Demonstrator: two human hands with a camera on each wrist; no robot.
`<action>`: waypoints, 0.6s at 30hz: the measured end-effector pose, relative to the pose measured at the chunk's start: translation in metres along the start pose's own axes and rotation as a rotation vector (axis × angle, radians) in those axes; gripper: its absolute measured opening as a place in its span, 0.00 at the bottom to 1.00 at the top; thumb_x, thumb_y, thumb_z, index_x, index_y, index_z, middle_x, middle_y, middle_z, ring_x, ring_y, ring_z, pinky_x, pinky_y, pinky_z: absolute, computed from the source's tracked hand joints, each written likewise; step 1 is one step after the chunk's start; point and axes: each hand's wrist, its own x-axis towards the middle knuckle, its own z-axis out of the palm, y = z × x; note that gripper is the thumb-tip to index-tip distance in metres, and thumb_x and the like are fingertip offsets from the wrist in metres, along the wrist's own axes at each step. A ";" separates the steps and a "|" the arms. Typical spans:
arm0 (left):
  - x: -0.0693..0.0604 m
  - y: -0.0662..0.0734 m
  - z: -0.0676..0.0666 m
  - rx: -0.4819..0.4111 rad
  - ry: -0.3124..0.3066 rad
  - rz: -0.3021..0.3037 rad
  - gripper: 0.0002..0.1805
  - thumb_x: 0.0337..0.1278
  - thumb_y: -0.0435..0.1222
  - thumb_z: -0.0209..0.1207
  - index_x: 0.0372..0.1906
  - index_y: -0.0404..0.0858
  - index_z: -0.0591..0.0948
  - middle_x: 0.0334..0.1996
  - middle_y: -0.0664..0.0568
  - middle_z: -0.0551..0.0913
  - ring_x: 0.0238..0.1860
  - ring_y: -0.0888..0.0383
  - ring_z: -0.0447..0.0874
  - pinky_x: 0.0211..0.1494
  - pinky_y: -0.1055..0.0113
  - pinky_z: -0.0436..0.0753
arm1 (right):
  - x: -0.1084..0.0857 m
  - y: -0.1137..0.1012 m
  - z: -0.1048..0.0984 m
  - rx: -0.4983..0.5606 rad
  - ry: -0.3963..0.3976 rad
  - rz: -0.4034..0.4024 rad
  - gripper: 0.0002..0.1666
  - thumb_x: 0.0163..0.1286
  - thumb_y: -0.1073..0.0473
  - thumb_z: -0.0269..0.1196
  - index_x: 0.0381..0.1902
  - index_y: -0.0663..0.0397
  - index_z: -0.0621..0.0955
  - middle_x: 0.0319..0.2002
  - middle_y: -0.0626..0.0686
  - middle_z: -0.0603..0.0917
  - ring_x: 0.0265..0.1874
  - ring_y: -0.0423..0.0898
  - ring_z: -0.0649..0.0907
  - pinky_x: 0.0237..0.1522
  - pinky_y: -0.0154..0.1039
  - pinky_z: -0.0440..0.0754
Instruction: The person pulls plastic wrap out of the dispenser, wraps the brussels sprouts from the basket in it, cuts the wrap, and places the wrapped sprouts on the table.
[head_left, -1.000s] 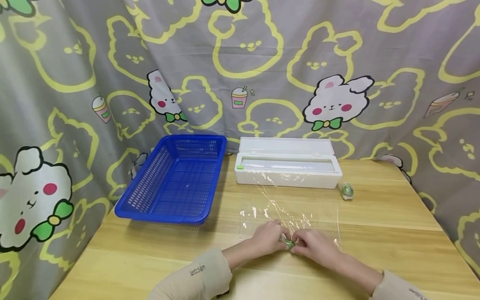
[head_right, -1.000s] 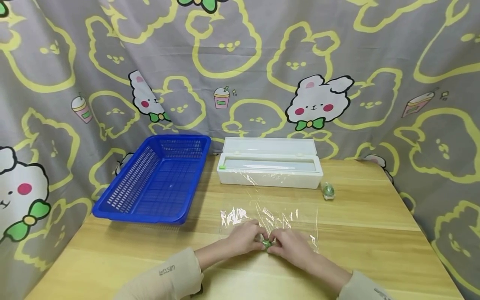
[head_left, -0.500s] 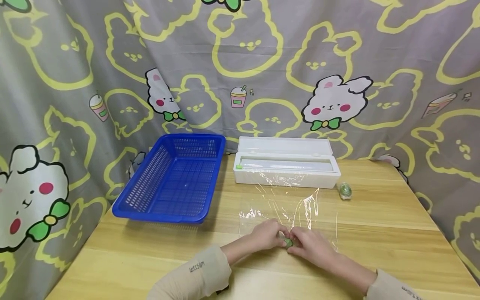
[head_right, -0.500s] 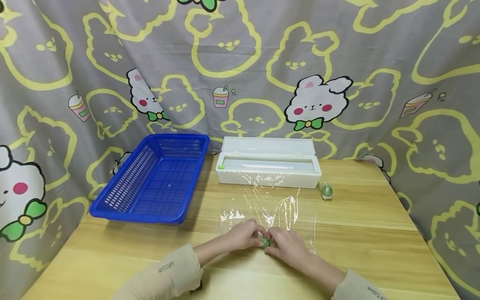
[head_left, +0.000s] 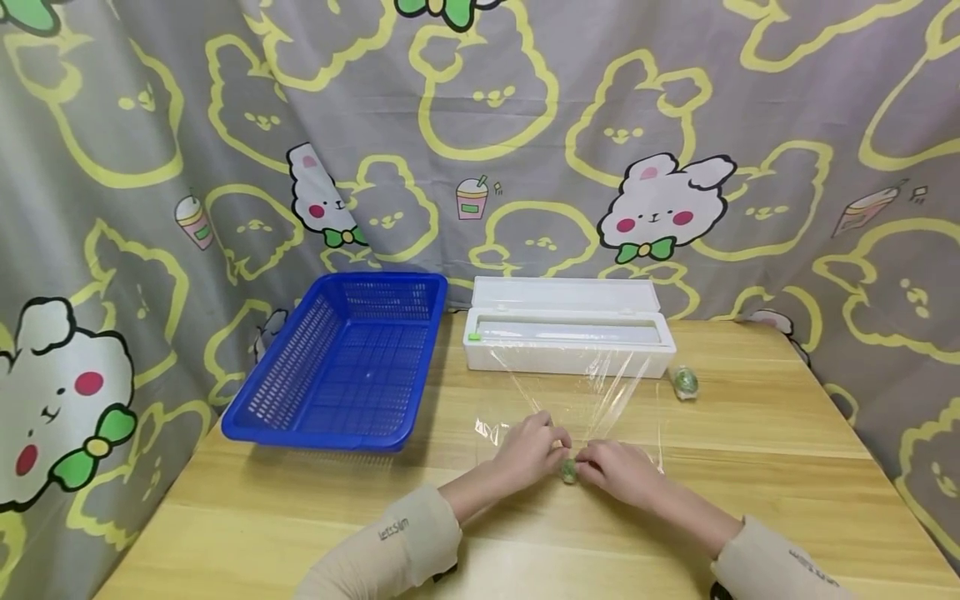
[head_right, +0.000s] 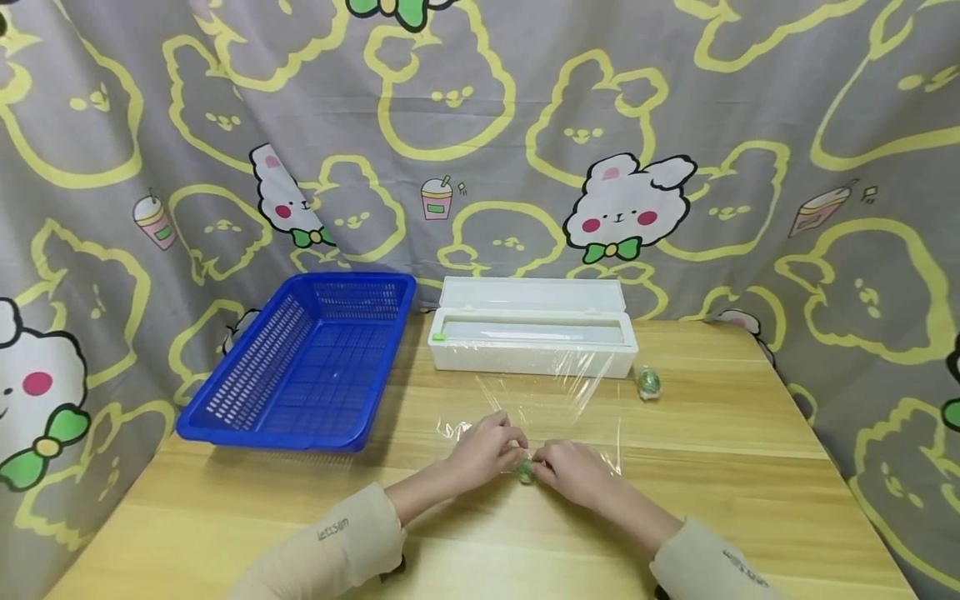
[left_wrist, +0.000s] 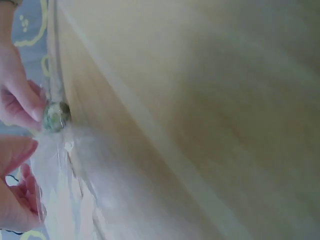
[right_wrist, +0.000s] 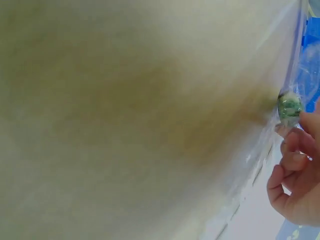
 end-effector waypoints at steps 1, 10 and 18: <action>0.000 0.001 0.000 0.010 0.002 0.012 0.06 0.51 0.44 0.61 0.33 0.49 0.84 0.26 0.59 0.71 0.26 0.67 0.65 0.25 0.79 0.64 | 0.001 0.000 0.000 -0.009 -0.008 0.001 0.06 0.62 0.56 0.59 0.28 0.48 0.82 0.22 0.38 0.76 0.21 0.31 0.72 0.23 0.30 0.71; -0.002 -0.002 0.006 0.026 -0.104 -0.007 0.15 0.38 0.47 0.69 0.36 0.50 0.83 0.25 0.59 0.69 0.25 0.66 0.63 0.25 0.77 0.61 | 0.004 0.000 0.003 -0.018 0.011 0.015 0.08 0.62 0.56 0.59 0.32 0.52 0.83 0.24 0.42 0.79 0.22 0.33 0.72 0.23 0.31 0.71; 0.005 -0.008 0.012 0.005 -0.139 -0.018 0.16 0.40 0.46 0.67 0.39 0.50 0.83 0.24 0.59 0.72 0.24 0.67 0.66 0.25 0.78 0.65 | 0.003 0.005 0.001 -0.026 0.152 -0.111 0.15 0.49 0.55 0.70 0.34 0.53 0.80 0.23 0.44 0.78 0.17 0.31 0.71 0.22 0.29 0.70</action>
